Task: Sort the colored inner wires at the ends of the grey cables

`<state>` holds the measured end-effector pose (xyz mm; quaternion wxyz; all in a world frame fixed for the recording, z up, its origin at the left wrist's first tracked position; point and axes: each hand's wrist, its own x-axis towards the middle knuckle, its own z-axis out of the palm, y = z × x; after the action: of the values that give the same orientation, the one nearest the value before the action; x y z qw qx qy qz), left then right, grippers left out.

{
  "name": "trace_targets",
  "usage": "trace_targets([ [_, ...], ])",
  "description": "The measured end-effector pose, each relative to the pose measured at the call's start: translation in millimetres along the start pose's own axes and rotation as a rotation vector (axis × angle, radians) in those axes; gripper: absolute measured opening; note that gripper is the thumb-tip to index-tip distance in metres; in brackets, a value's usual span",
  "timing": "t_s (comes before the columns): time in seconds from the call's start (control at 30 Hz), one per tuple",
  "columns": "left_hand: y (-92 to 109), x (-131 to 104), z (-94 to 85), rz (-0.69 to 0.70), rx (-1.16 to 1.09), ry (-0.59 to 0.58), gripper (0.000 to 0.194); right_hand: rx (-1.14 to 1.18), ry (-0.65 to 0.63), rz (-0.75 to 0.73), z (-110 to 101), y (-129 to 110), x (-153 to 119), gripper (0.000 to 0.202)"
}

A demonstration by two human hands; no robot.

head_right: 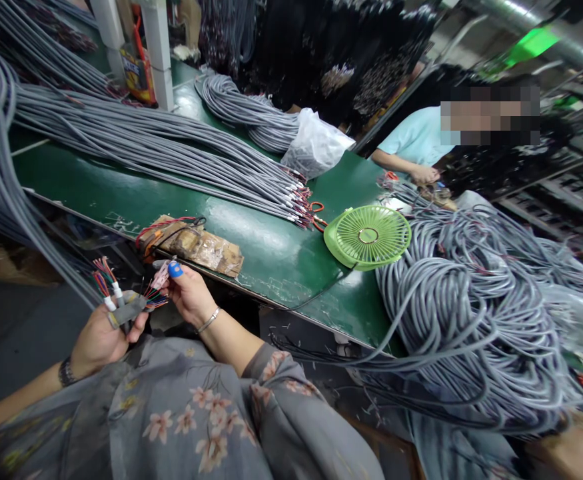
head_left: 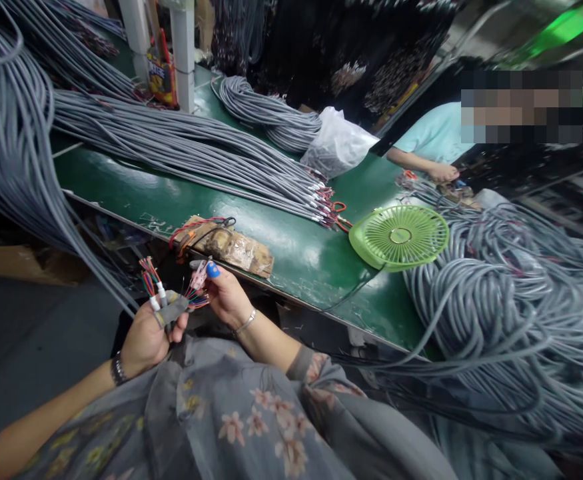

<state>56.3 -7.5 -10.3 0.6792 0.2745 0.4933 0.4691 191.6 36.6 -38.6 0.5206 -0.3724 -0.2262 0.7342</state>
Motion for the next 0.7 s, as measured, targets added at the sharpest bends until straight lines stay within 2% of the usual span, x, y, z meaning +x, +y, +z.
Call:
trace_targets([
  [0.2, -3, 1, -2.6, -0.001, 0.017, -0.011, 0.036, 0.0, -0.005, 0.01, 0, 1, -1, 0.037],
  [0.4, -1, -5, -5.8, 0.001, 0.001, -0.014, 0.039, 0.015, -0.058, 0.166, -2, -4, -2, 0.05],
  [0.57, 4, -15, -4.5, 0.055, -0.022, 0.014, 0.038, 0.026, -0.035, 0.133, 1, -9, -4, 0.035],
  [0.7, 4, -15, 0.5, 0.071, -0.016, 0.093, 0.036, 0.015, 0.002, 0.116, 3, -9, -6, 0.033],
])
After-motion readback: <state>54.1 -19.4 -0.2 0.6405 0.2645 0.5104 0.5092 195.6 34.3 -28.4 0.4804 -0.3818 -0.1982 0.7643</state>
